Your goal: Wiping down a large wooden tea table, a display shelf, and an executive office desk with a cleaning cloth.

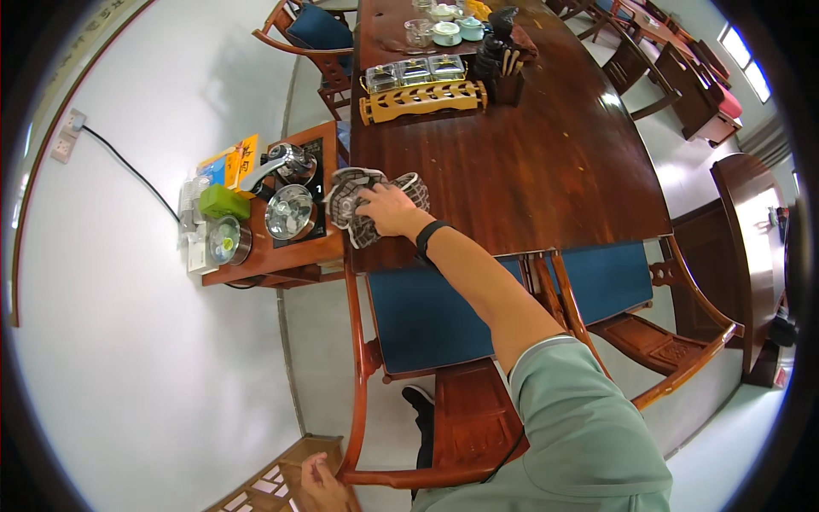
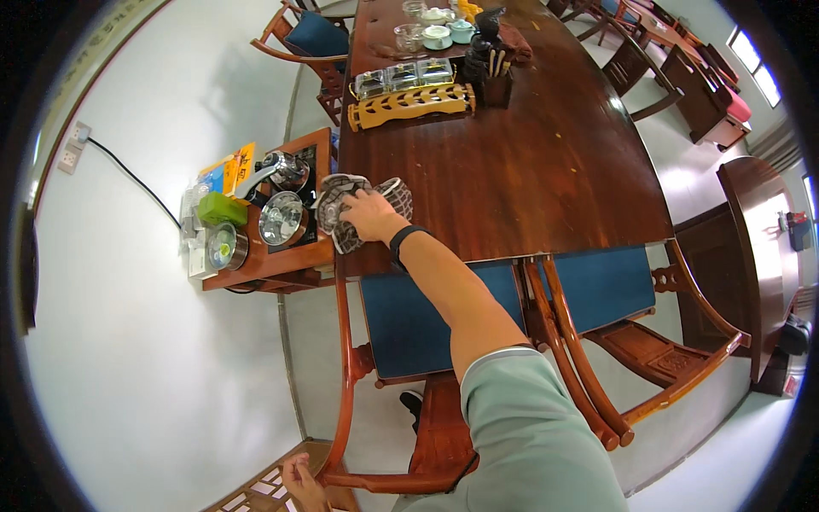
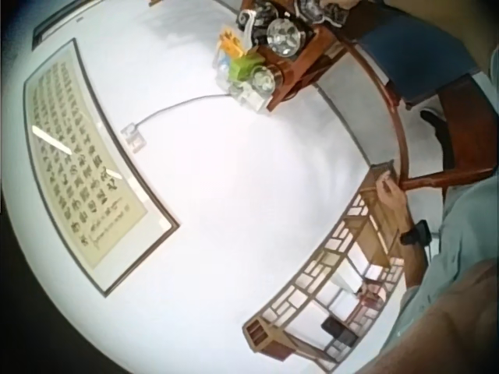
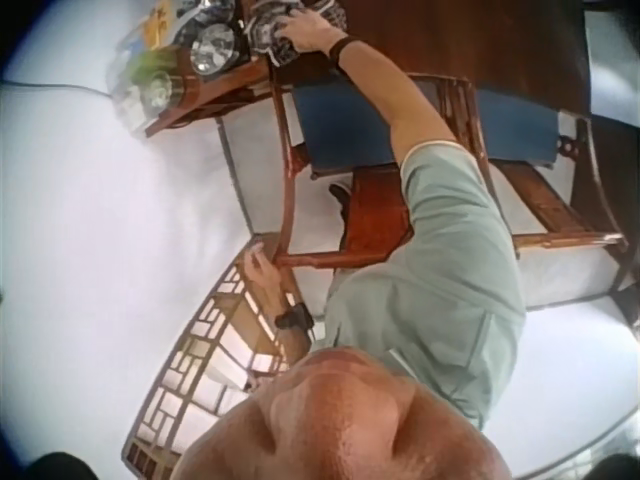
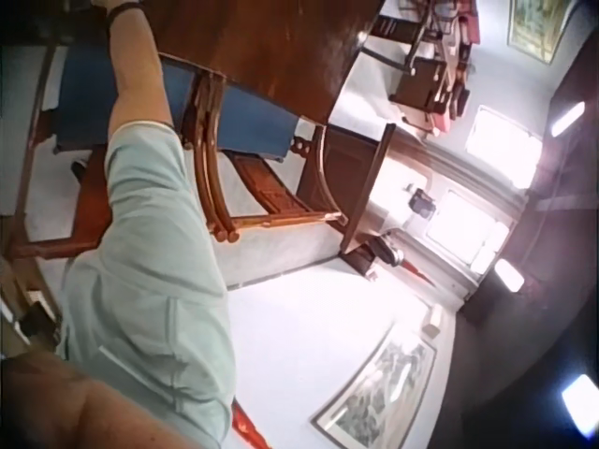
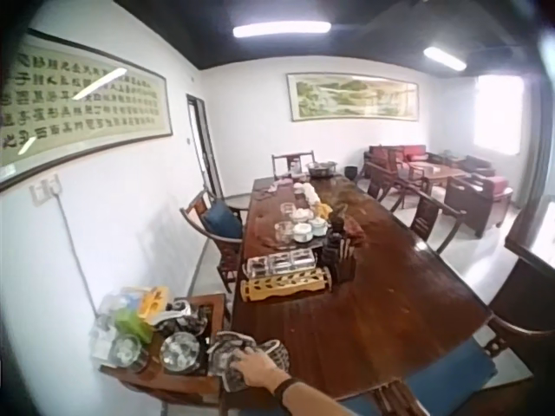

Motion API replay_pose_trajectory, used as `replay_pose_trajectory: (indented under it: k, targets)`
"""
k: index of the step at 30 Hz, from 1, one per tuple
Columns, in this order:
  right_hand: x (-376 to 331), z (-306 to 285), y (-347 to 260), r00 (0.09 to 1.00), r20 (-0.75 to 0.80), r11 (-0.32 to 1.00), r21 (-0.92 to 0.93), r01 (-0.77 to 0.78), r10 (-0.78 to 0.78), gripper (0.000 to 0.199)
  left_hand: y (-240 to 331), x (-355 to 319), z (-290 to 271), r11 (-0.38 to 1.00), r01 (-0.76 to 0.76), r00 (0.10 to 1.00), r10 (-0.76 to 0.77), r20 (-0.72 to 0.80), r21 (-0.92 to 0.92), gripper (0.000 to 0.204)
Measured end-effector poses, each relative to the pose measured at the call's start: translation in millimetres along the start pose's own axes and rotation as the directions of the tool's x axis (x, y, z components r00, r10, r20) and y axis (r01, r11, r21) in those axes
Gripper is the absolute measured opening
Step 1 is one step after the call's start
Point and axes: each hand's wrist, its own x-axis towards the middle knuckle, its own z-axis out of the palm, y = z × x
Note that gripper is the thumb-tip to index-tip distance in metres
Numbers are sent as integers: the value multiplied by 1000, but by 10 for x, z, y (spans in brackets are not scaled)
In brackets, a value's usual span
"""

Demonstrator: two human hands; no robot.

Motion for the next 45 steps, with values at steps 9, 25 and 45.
replay_pose_trajectory:
  k: [9, 25, 45]
  targets:
    - [202, -76, 595, 879, -101, 885, 64, -462, 466, 43, 99, 11, 27, 999, -21, 1000, 21, -3, -30, 27]
    - [-1413, -450, 1749, 523, -158, 538, 69, -840, 838, 41, -220, 23, 64, 991, -128, 992, 127, -18, -49, 25]
    - [-1387, -299, 526, 895, -32, 893, 96, -440, 444, 45, -564, 143, 103, 970, -237, 967, 241, -83, 52, 33]
